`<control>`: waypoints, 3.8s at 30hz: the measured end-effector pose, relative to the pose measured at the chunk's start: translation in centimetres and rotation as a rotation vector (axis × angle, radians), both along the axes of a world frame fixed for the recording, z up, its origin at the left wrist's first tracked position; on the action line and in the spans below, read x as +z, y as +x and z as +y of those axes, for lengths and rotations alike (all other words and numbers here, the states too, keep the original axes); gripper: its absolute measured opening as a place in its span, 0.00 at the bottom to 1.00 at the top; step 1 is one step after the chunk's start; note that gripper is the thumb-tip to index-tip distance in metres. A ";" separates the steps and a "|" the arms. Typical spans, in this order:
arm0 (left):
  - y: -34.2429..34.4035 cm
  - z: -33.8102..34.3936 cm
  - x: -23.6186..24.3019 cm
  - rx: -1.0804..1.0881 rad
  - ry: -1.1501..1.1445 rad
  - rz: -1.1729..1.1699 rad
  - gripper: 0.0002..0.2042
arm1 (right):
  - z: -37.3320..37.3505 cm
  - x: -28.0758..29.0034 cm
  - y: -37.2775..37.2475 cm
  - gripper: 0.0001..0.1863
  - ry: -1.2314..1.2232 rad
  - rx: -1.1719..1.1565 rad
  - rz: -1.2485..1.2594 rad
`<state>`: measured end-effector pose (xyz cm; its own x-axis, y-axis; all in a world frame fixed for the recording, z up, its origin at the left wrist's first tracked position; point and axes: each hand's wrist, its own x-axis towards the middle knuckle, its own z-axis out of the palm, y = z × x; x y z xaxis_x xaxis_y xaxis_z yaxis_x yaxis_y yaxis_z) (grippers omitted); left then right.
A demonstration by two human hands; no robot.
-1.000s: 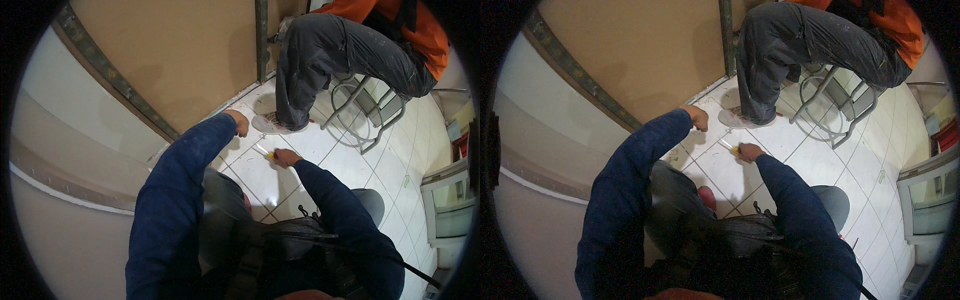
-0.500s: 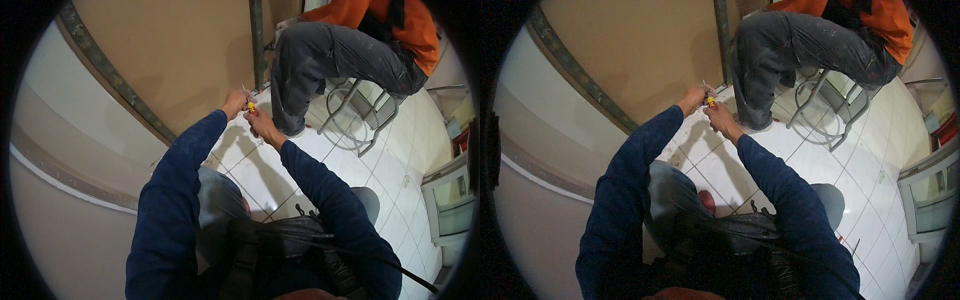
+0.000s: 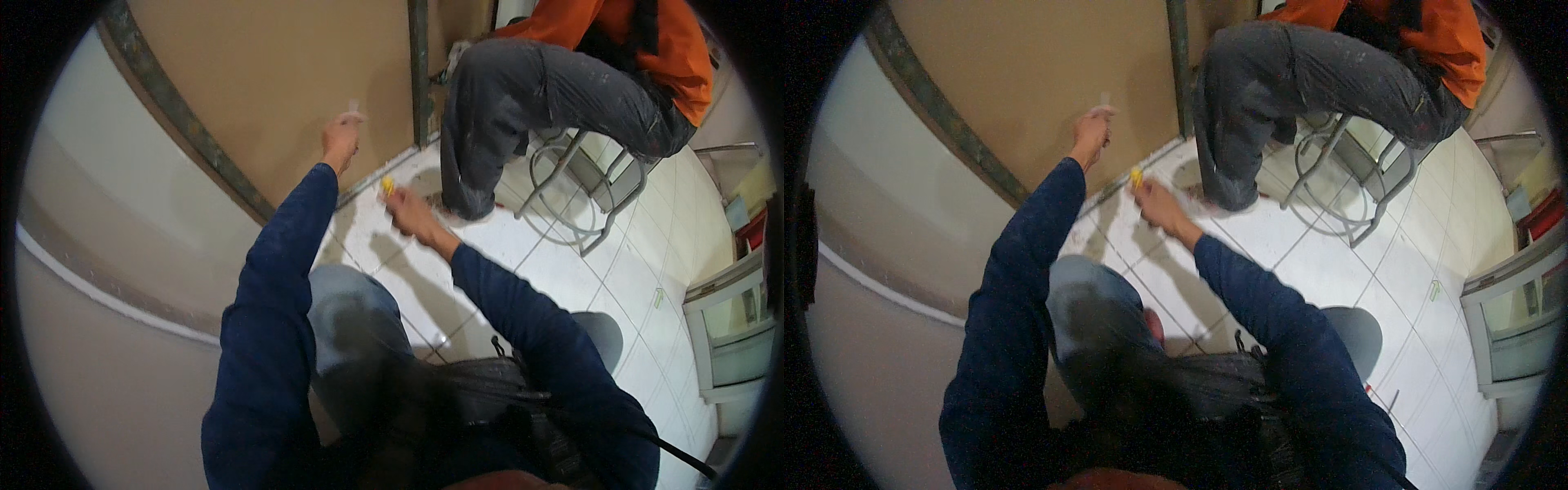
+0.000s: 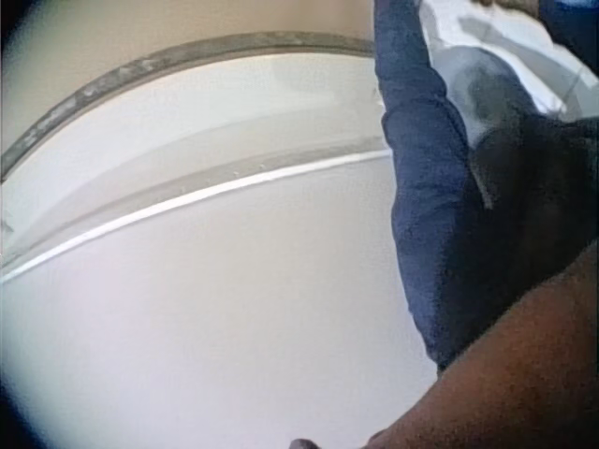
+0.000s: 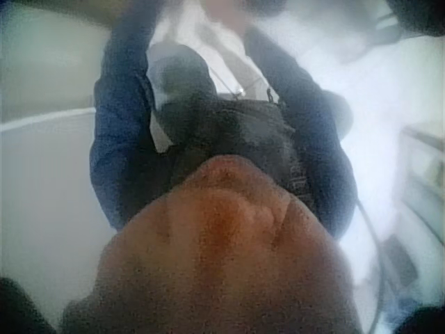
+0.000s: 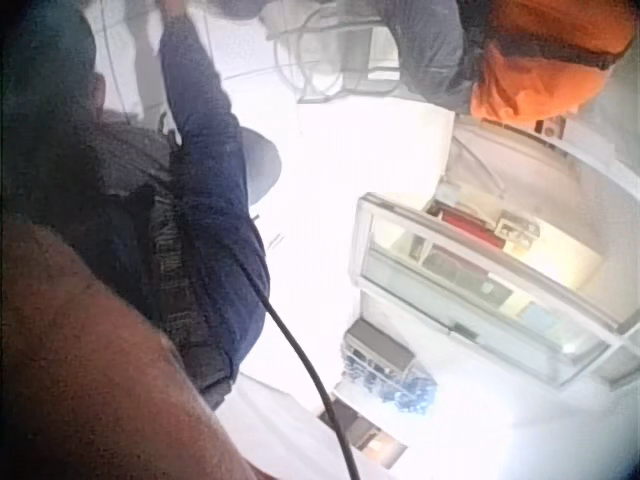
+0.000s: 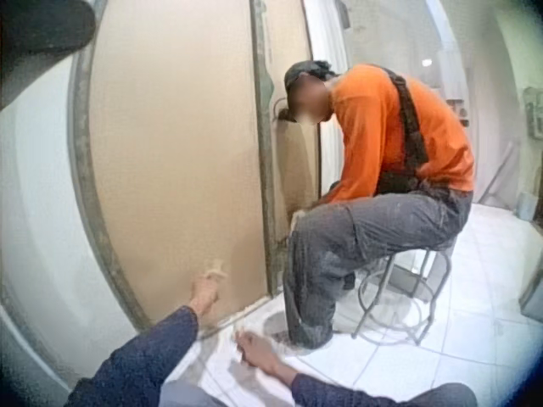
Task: The person installs metal studs for a wall frame. The person uses a screwdriver to tighten screws into the bottom track, handles a long metal stud, and works with another person to position and secure the framing components.
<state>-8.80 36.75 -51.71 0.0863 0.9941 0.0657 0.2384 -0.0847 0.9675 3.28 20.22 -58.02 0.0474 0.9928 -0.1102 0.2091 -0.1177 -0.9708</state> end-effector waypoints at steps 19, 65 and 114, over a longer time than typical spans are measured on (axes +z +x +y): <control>-7.6 -6.5 7.8 -0.637 0.449 0.658 0.12 | 0.6 9.8 3.6 0.24 0.391 0.246 -0.560; -12.1 -1.7 -28.3 -0.390 0.327 0.770 0.19 | 21.6 -0.6 -2.3 0.13 0.022 -0.374 0.946; -12.8 -0.4 -31.0 -0.467 0.257 0.845 0.29 | 37.2 5.9 1.3 0.17 0.018 -0.806 1.155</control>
<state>-21.63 36.30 -82.69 0.5827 0.8126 0.0108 0.7291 -0.5286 0.4348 4.59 57.43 -52.11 0.4884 0.7385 -0.4649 -0.8135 0.1925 -0.5488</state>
